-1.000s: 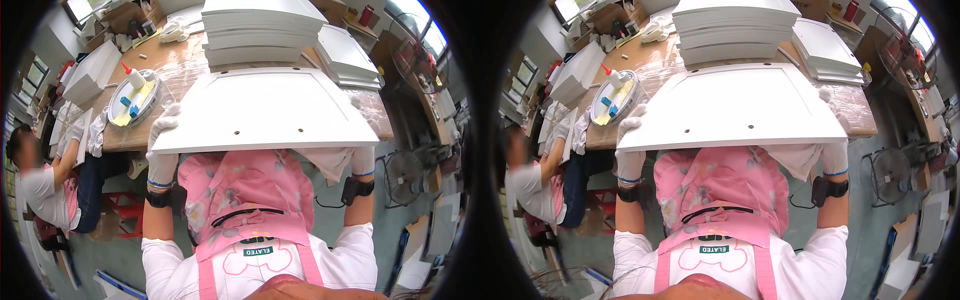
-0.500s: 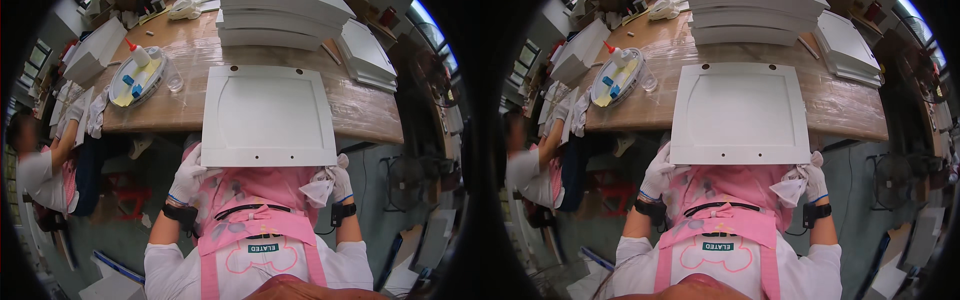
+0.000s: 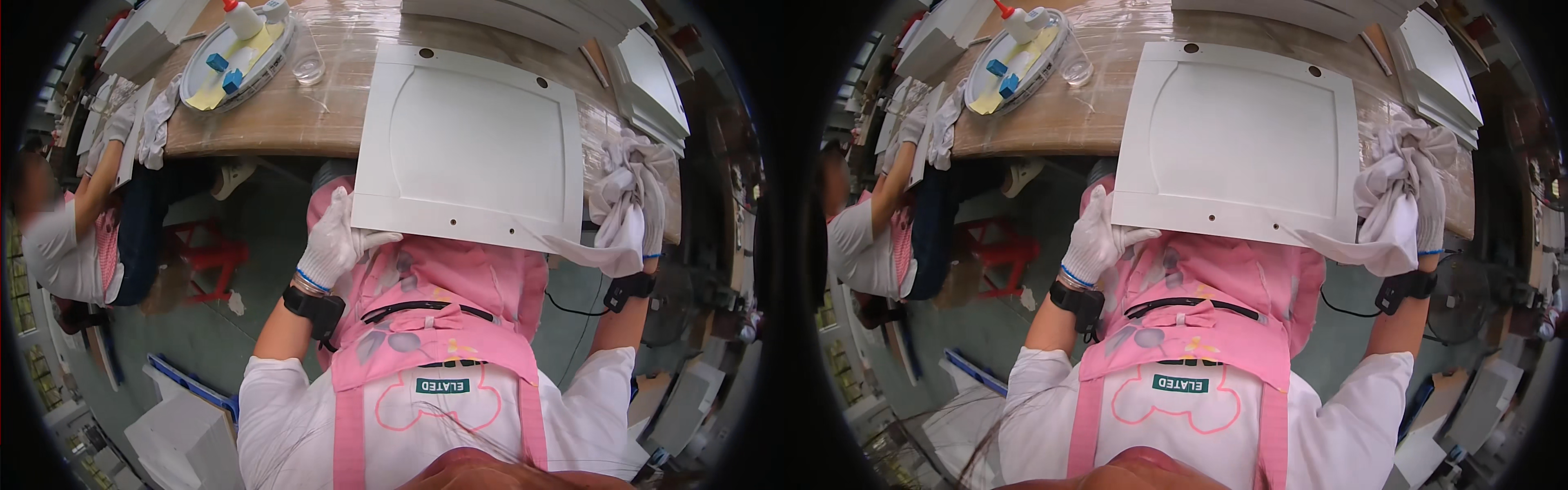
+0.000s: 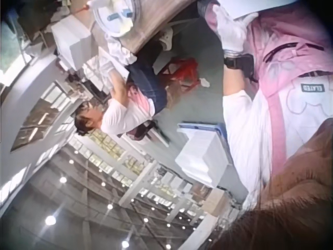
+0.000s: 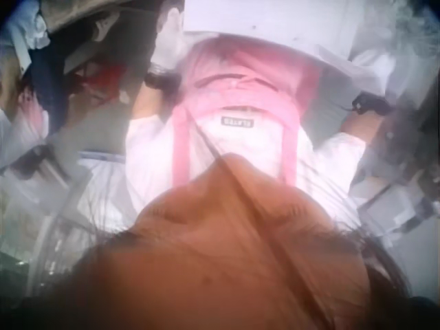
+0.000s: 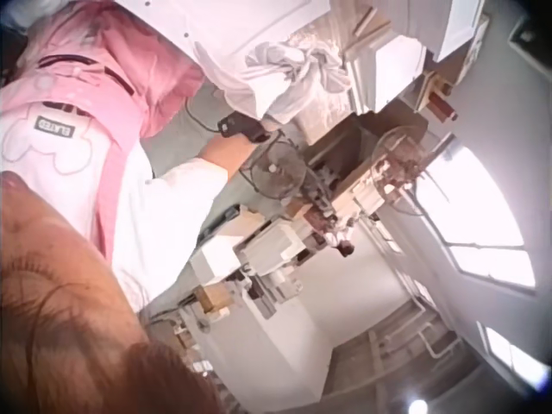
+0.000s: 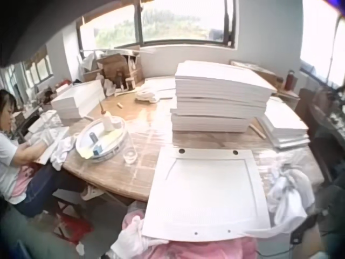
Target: Cleaning and scraping excess material or imperfections from white wooden cabinet door panels at a factory workbench.
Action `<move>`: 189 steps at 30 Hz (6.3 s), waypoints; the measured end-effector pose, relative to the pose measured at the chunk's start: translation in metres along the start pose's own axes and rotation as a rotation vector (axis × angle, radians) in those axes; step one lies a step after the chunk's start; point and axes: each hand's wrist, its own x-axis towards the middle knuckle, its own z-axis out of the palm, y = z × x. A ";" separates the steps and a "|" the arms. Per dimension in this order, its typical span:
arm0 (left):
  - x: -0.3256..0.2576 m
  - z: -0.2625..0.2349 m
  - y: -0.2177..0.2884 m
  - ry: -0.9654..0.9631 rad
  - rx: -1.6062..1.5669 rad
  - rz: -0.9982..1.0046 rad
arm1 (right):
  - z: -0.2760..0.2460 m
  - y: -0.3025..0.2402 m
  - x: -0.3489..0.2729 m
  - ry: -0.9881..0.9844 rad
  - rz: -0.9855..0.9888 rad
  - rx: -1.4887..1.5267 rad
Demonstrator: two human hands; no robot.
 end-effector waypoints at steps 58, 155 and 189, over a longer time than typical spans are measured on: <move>0.031 0.001 -0.001 0.155 0.121 0.030 | 0.199 -0.011 0.161 -0.001 -0.324 -1.092; -0.003 0.036 0.021 0.385 1.591 0.748 | 0.242 0.148 -0.024 -0.499 -0.596 -1.119; 0.052 0.030 -0.013 0.521 1.123 0.186 | 0.049 0.110 -0.089 0.451 -0.414 -1.145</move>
